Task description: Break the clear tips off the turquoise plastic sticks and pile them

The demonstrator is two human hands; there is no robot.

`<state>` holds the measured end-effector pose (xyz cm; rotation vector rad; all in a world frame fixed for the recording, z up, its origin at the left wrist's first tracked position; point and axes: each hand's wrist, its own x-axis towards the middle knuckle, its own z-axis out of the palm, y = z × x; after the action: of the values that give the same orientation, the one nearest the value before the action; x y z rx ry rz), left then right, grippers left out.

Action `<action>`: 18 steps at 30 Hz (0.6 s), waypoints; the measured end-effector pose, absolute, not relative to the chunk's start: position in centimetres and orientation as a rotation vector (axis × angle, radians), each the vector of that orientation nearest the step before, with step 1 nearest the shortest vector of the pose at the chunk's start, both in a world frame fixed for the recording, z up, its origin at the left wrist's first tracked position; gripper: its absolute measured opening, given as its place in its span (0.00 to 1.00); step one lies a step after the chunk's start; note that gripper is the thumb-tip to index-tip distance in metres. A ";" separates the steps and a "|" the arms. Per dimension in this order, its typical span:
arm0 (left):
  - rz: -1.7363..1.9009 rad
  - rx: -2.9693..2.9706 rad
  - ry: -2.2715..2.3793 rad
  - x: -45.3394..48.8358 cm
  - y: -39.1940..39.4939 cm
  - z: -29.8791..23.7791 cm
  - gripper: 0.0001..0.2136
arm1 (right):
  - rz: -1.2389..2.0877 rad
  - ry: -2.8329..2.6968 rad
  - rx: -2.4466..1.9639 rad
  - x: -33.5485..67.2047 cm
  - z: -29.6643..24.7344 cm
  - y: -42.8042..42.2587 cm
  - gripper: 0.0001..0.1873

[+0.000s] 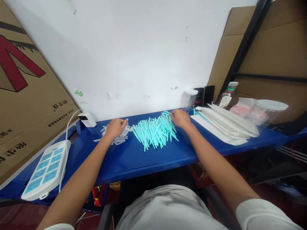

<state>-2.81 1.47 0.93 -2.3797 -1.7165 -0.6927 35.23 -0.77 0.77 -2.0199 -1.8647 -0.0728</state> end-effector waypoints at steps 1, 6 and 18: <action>-0.637 -2.358 -1.741 -3.0 1.5 0.9 0.29 | -0.074 -1.859 -2.035 35.2 0.7 -0.8 0.20; -0.422 -2.223 -1.875 -4.9 1.9 1.3 0.24 | -0.055 -1.866 -2.064 34.7 0.5 -1.3 0.20; -0.309 -2.046 -1.955 -6.2 1.5 2.5 0.24 | 0.005 -1.482 -2.248 42.2 2.7 2.4 0.23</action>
<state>-6.24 1.53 2.47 -2.0463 -1.9551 -0.3086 42.24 2.41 2.69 -2.2481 -1.4824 0.0050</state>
